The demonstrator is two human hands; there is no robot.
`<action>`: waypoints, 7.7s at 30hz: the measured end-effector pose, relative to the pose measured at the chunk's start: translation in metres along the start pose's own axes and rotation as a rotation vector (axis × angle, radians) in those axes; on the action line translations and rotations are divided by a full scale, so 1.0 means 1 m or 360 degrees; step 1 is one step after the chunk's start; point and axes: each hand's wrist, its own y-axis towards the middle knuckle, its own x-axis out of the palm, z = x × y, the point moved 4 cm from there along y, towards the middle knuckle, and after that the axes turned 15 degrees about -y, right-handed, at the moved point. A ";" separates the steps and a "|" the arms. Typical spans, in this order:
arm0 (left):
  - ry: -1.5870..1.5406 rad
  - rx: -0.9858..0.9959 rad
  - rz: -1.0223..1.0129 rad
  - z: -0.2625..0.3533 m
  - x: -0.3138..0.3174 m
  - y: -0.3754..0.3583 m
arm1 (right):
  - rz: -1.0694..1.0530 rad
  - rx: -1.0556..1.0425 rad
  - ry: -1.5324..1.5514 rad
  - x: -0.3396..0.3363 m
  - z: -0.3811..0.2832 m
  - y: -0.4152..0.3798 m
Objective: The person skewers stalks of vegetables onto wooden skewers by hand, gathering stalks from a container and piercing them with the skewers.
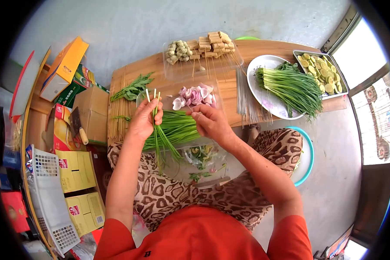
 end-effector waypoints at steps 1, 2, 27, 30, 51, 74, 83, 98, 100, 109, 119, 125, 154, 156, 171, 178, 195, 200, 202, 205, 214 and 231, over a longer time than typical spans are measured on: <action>0.0046 0.0030 0.0032 -0.003 -0.001 0.002 | -0.0024 -0.0006 0.0036 0.004 0.000 0.001; 0.0091 0.0056 0.0063 -0.006 -0.002 0.004 | -0.0023 0.0012 0.0040 0.006 0.002 0.004; 0.0132 0.0179 0.0038 -0.015 -0.012 0.024 | 0.0031 0.0031 -0.0218 0.022 -0.003 0.025; 0.0183 0.0209 0.0019 -0.016 -0.012 0.024 | 0.0066 0.0008 -0.0255 0.021 -0.001 0.025; 0.0299 0.0385 0.0019 -0.019 -0.010 0.026 | 0.0059 0.0044 -0.0317 0.018 -0.001 0.024; 0.0418 0.0372 -0.0017 -0.030 -0.007 0.022 | 0.0142 0.0069 -0.0052 0.009 0.012 0.035; 0.0190 0.0219 0.0052 -0.028 -0.003 0.017 | 0.0065 0.0032 -0.0083 0.016 0.005 0.028; 0.0207 0.0304 -0.0007 -0.033 -0.010 0.024 | 0.0052 0.0017 -0.0133 0.015 0.007 0.028; 0.0146 0.0313 -0.0011 -0.033 -0.009 0.023 | 0.0050 0.0015 -0.0139 0.015 0.007 0.028; 0.0085 0.0294 0.0038 -0.030 -0.010 0.021 | 0.0045 0.0009 -0.0141 0.015 0.010 0.030; 0.0154 0.0348 0.0056 -0.031 -0.010 0.022 | 0.0055 0.0011 -0.0163 0.014 0.009 0.029; 0.0281 0.0445 0.0010 -0.029 -0.009 0.022 | 0.0063 0.0019 -0.0194 0.014 0.008 0.029; 0.0190 0.0222 0.0056 -0.037 -0.008 0.019 | 0.0044 -0.0032 -0.0150 0.013 0.006 0.028; 0.0190 0.0218 0.0064 -0.036 -0.006 0.019 | 0.0038 -0.0028 -0.0148 0.013 0.006 0.029; 0.0229 0.0242 0.0039 -0.034 -0.005 0.018 | 0.0054 0.0002 -0.0225 0.013 0.007 0.030; 0.0353 0.0236 0.0018 -0.033 -0.004 0.018 | 0.0039 0.0015 -0.0220 0.012 0.009 0.030; 0.0530 0.0265 -0.0086 -0.042 -0.001 0.020 | 0.0234 0.0005 -0.0098 0.004 0.020 0.039; 0.1047 0.0577 -0.0124 -0.042 0.005 0.020 | 0.0527 0.0061 -0.0369 -0.020 0.057 0.062; 0.1501 0.0745 -0.0028 -0.037 0.010 0.015 | 0.0533 0.0051 -0.0363 -0.026 0.067 0.064; 0.1489 0.0863 -0.0061 -0.038 0.003 0.017 | 0.0434 0.0243 -0.0266 -0.024 0.074 0.063; 0.0577 0.0447 0.0137 -0.010 -0.013 0.010 | 0.0363 0.0033 -0.0162 0.006 0.007 0.027; 0.0216 0.0292 -0.0003 -0.024 -0.011 0.022 | 0.0201 -0.0009 -0.0435 0.017 0.001 0.022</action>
